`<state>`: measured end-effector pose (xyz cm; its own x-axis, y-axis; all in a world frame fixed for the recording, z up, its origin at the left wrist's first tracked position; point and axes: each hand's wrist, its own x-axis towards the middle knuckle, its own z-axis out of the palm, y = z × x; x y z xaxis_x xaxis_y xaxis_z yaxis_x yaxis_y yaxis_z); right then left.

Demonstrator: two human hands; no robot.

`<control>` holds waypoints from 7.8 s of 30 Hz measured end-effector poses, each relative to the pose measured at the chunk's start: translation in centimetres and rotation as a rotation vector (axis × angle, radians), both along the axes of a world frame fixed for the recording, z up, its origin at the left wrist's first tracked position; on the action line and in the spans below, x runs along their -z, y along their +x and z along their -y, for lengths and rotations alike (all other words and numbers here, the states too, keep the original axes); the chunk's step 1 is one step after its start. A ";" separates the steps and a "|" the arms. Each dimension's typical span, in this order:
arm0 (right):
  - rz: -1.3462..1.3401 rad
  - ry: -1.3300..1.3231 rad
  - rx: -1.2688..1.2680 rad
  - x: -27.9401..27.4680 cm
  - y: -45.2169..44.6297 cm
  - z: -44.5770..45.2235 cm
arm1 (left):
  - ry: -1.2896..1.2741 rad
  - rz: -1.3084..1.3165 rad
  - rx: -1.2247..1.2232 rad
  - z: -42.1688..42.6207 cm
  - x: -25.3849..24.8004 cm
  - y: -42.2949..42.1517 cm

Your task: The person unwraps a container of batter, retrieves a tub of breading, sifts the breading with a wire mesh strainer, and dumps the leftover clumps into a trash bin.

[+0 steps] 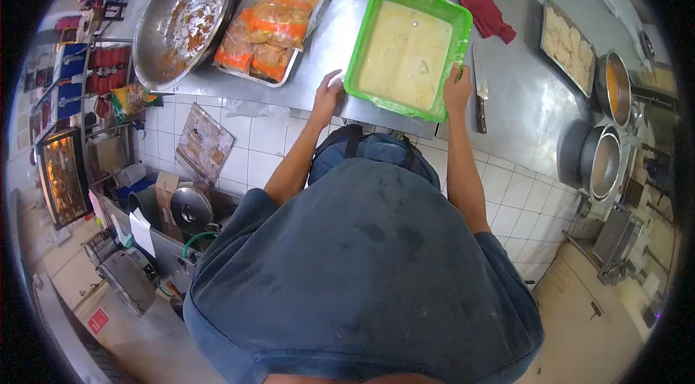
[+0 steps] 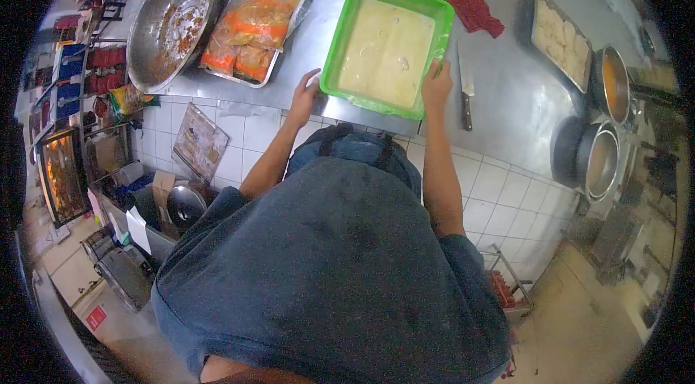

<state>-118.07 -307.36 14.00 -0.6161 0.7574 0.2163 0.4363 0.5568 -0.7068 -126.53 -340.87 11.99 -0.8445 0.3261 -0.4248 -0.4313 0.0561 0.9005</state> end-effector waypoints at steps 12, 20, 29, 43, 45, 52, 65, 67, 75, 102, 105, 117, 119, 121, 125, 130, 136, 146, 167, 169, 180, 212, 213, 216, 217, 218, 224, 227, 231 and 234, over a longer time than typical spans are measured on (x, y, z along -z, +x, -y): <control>-0.078 -0.168 -0.067 -0.9 -0.9 2.1 | -0.253 0.038 -0.306 1.0 -0.9 -0.3; -0.056 -0.243 -0.083 -0.9 -6.5 7.0 | -0.022 0.150 -0.931 14.4 3.4 -8.6; -0.074 -0.241 -0.028 -0.2 -10.5 12.4 | -0.044 0.277 -0.829 13.6 4.9 -8.2; 0.370 0.301 0.591 2.2 12.6 -0.6 | -0.074 0.362 -0.764 13.4 6.0 -1.4; 0.477 0.362 0.498 4.6 15.4 -1.6 | -0.167 0.394 -0.800 12.0 5.8 2.1; 0.165 0.142 0.157 7.7 17.7 -7.0 | -0.360 0.464 -0.109 5.7 1.3 11.7; -0.075 0.007 0.240 2.0 22.8 -20.1 | -0.618 -0.553 0.424 -29.8 -5.7 2.4; -0.111 -0.018 0.295 0.2 22.7 -21.3 | -0.604 -0.892 0.243 -39.3 -3.1 -3.2; -0.114 -0.284 0.691 -4.8 33.1 -17.4 | -0.569 -1.138 0.424 -59.2 6.3 -7.6; -0.107 -0.296 0.047 -5.1 12.6 -28.4 | -0.166 -0.223 -0.005 -42.1 -6.0 14.7; -0.104 -0.075 -0.164 0.0 2.5 -30.8 | -0.375 -0.568 -0.273 -42.0 -6.1 2.5; 0.003 0.170 -0.182 8.5 -6.8 -34.9 | -0.773 -1.340 0.220 -43.5 5.3 -14.2; 0.042 0.201 -0.180 9.4 -6.2 -35.0 | -1.041 -1.229 0.246 -42.0 4.7 -16.8; 0.065 0.279 -0.168 10.2 -6.3 -35.6 | -1.256 -1.150 0.054 -39.9 5.8 -19.6; 0.207 0.365 -0.166 8.9 -7.4 -36.8 | -1.903 -0.929 0.194 -38.7 4.0 -23.4; 0.305 0.408 -0.071 10.3 -10.5 -40.8 | -1.338 -0.493 -0.070 -41.5 -0.4 -21.4; -0.057 0.546 -0.002 5.7 -9.0 -33.4 | -0.314 -0.876 -0.288 -39.9 -7.6 5.5; 0.098 -0.580 -0.936 1.2 22.6 -10.4 | -0.933 -0.319 -0.880 -19.3 -2.1 27.7; 0.175 -1.613 0.304 32.2 8.3 14.1 | -0.467 0.385 -1.035 -13.5 20.3 41.8; 0.118 -1.589 0.364 35.2 5.9 13.0 | -0.433 0.450 -1.005 -12.8 20.8 42.4; 0.284 -1.044 -0.177 38.6 8.3 9.9 | -0.421 0.329 -1.072 -4.5 20.1 35.7; 0.604 -1.122 -0.532 17.2 27.7 12.6 | -0.507 0.270 -1.233 -1.9 5.0 47.8; 0.636 -1.061 -0.619 16.1 28.9 12.8 | -0.483 0.247 -1.282 -2.1 5.5 50.7; 0.692 -0.920 -0.850 13.4 31.7 14.2 | -0.355 0.358 -1.400 -2.6 1.7 56.6; 0.692 -0.906 -0.904 11.4 31.9 15.1 | -0.293 0.496 -1.432 -3.1 0.8 58.4; 0.695 -0.892 -0.951 9.3 32.5 15.8 | -0.253 0.498 -1.487 -4.0 -0.3 60.3; 0.525 -0.603 -1.259 3.5 33.6 17.5 | -0.166 0.453 -1.671 -7.7 -5.9 65.3; 0.448 -0.669 -1.302 -1.8 33.2 16.5 | -0.136 0.376 -1.671 -8.8 -10.4 65.0; 0.387 -0.977 -1.212 -10.5 32.9 13.0 | -0.199 0.142 -1.658 -10.2 -17.7 61.7; 0.286 -1.107 -1.086 -14.0 34.3 9.3 | -0.296 0.065 -1.495 -9.5 -18.6 61.6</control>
<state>-83.82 -316.62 27.96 -0.8708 -0.3579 -0.3369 0.3734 -0.0360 -0.9270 -64.93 -331.39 30.58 -0.2902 -0.8835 -0.3677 -0.2912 -0.2845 0.9134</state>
